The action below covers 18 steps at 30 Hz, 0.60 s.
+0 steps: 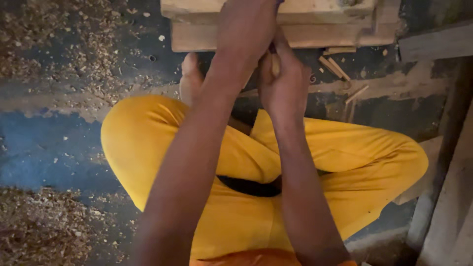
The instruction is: The person sits cross-legged on the floor and uses a chisel to carve a small piece of wood held between their feet. They repeatedly scrape the wood surface to remove shavings and shape the piece.
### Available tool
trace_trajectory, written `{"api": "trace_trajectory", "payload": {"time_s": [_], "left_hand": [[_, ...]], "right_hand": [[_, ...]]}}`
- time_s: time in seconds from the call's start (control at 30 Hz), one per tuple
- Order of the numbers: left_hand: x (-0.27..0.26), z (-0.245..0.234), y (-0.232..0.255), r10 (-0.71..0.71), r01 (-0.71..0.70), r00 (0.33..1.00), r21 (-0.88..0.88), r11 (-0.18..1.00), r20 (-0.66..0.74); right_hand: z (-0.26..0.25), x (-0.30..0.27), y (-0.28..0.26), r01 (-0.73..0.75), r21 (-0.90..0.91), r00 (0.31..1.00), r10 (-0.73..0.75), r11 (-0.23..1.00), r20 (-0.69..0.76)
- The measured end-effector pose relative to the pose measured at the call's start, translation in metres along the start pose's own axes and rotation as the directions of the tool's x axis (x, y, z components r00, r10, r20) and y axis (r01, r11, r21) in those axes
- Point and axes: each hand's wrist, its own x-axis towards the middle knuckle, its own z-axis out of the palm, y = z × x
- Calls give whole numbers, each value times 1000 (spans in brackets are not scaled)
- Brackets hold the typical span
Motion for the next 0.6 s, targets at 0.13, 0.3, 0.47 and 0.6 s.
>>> {"api": "trace_trajectory", "payload": {"time_s": [0.13,0.3,0.47,0.6], "left_hand": [[-19,-7,8,-127,135,968,24,991,-215],[-9,-8,-2,144,-89,979,330,940,-146],[-11,2,-16,-45,39,999,301,953,12],[-13,-3,-20,92,-36,984,341,940,-151]], "right_hand": [[-5,-11,-4,-417,226,909,409,880,82],[-40,-31,-9,-563,436,818,550,702,172],[-51,-56,-2,-358,125,933,351,925,80],[-51,-60,-6,-481,95,875,470,872,117]]}}
